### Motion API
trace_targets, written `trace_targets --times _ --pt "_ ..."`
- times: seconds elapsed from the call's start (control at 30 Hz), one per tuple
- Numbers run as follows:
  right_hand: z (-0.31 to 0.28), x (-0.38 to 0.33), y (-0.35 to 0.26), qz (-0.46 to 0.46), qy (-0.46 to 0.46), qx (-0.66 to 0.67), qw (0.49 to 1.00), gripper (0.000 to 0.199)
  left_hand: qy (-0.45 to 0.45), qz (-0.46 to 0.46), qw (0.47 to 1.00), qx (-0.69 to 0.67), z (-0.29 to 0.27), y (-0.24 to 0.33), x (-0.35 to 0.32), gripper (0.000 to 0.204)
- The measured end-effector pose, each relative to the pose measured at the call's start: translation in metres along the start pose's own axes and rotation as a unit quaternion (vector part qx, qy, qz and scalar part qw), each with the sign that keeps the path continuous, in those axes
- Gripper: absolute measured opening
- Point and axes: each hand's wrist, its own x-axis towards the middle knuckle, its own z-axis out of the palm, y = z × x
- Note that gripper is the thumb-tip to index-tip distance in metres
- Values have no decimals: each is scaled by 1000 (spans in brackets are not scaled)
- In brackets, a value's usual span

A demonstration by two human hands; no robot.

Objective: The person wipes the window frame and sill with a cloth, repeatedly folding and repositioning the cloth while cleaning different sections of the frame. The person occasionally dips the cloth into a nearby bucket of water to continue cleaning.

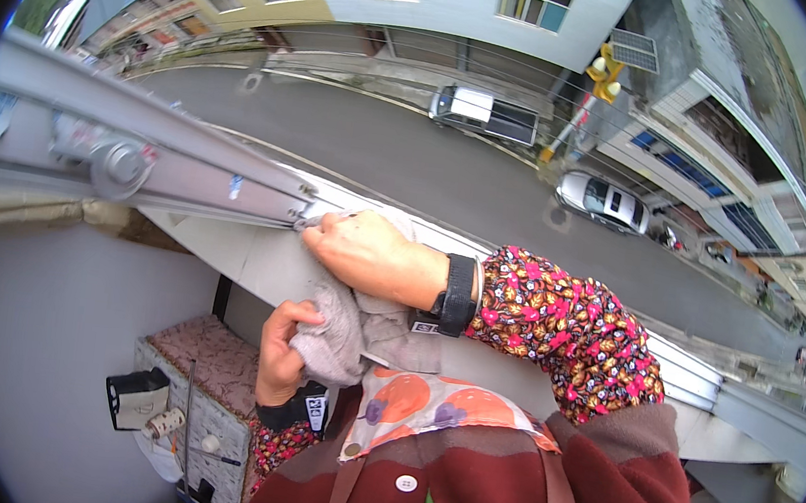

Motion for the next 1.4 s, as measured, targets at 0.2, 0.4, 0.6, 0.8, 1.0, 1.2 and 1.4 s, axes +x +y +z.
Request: trace_targets --times 0.2,0.4,0.6,0.8,1.0,1.2,1.4 --pt "-45 -38 18 52 -130 61 988 17 -5 22 995 -97 -5 14 -2 19" --pt "-76 -64 27 143 -82 269 949 37 266 -82 919 -280 -14 36 -7 81" --pt "-42 -67 1 145 -122 157 969 23 480 -92 856 -166 -51 58 -28 120" --pt "-61 -84 -23 103 118 133 979 18 186 151 911 336 -72 63 -51 71" --pt "-108 -82 -78 17 203 244 948 25 195 176 935 238 2 60 -49 93" --pt "-123 -71 -104 -89 233 268 930 26 98 92 985 104 59 48 -52 87" --pt "-95 -65 -42 35 199 55 978 25 -101 -55 993 8 77 8 -38 63"
